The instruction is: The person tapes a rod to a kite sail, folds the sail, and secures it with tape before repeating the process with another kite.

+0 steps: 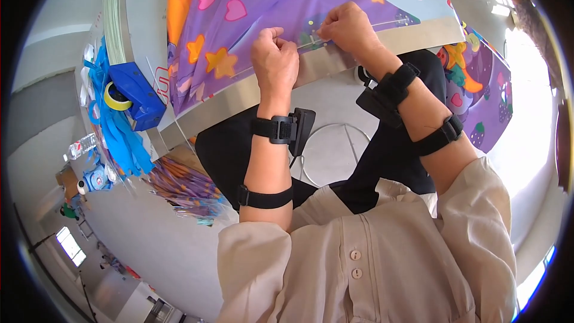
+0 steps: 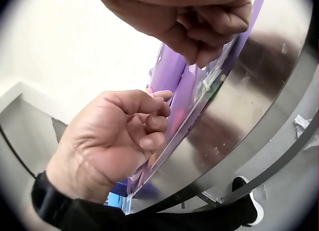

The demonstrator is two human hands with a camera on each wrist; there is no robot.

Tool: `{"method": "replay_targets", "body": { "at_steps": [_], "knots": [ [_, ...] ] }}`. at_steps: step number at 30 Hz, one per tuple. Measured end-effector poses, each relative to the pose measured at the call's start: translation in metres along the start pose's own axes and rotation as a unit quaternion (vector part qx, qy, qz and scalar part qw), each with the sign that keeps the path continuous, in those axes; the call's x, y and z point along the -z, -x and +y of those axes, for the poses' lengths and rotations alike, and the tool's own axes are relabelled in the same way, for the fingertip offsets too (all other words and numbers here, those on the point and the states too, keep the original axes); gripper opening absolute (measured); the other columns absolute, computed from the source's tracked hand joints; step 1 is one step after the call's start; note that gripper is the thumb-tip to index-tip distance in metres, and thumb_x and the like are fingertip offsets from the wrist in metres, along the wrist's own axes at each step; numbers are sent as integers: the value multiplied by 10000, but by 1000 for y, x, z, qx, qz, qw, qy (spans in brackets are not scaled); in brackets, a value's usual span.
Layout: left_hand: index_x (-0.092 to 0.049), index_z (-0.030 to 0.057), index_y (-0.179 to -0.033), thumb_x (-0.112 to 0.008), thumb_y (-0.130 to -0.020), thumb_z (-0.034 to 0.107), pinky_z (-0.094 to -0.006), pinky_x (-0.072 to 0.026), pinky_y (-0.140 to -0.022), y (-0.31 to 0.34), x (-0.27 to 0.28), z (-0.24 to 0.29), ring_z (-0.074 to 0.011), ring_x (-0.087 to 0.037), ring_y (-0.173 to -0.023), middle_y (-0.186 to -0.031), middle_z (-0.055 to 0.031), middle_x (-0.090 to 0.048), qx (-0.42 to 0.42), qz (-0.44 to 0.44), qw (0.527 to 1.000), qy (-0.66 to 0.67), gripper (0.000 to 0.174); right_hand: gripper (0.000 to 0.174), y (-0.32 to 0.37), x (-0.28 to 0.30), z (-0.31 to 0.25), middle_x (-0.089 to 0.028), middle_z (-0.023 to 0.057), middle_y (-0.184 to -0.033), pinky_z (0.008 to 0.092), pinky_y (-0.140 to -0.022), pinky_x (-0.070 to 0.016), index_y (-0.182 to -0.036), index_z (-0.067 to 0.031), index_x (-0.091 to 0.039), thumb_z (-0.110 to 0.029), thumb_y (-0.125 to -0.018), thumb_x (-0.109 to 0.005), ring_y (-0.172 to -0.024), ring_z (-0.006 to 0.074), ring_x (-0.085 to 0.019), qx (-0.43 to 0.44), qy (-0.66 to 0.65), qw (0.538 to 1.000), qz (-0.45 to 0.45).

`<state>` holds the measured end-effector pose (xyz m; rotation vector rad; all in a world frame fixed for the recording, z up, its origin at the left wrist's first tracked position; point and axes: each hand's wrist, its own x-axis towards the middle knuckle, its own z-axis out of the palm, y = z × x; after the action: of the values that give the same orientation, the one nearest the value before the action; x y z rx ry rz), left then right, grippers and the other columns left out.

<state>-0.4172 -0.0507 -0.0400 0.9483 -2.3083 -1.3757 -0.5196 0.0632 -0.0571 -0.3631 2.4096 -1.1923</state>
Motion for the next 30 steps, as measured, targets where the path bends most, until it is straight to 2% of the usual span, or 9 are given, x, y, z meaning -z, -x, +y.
{"method": "replay_targets", "body": {
  "at_steps": [7,11,17,19,25,30],
  "knots": [
    [-589,-80,-989,-551,-699,29,-338,-472,-669,-6,-5,-17,-240,-595,-670,-733,-139,-606,22,-12,1000,0,313,167,2,-6,-4,-634,129,-638,335,-614,-492,-710,-1,-656,-152,-664,-709,-628,237,-633,-17,104,993,54],
    [-591,-73,-988,-556,-700,39,-350,-475,-680,-5,-5,-20,-261,-607,-695,-752,-154,-619,21,-18,1000,-6,311,159,1,-8,-4,-635,127,-642,335,-613,-492,-710,-12,-659,-158,-667,-707,-629,244,-632,-19,117,991,63],
    [-595,-61,-971,-551,-706,36,-363,-478,-691,-5,-3,-20,-283,-615,-716,-750,-159,-628,10,-19,1000,-21,286,144,8,-8,-18,-644,148,-674,367,-641,-504,-712,-27,-662,-165,-673,-651,-670,301,-639,-18,165,983,71],
    [-596,-57,-971,-550,-707,35,-366,-479,-695,-5,-3,-19,-290,-616,-722,-757,-163,-631,7,-18,999,-27,283,166,12,-6,-26,-655,210,-850,408,-734,-521,-826,-8,-659,-123,-728,-590,-828,371,-641,-25,198,980,25],
    [-596,-46,-973,-546,-715,30,-374,-480,-710,-6,-1,-18,-308,-619,-746,-775,-177,-635,-2,-23,999,-46,274,182,13,-4,-30,-652,211,-848,417,-731,-520,-829,3,-651,-133,-715,-608,-831,382,-635,13,217,976,21],
    [-588,-37,-956,-562,-734,57,-391,-479,-721,-7,-1,-16,-338,-617,-776,-787,-189,-633,-18,-30,996,-77,243,202,7,-5,-26,-650,212,-851,424,-731,-514,-833,2,-651,-159,-713,-631,-829,377,-633,9,227,974,12]
  ]
}}
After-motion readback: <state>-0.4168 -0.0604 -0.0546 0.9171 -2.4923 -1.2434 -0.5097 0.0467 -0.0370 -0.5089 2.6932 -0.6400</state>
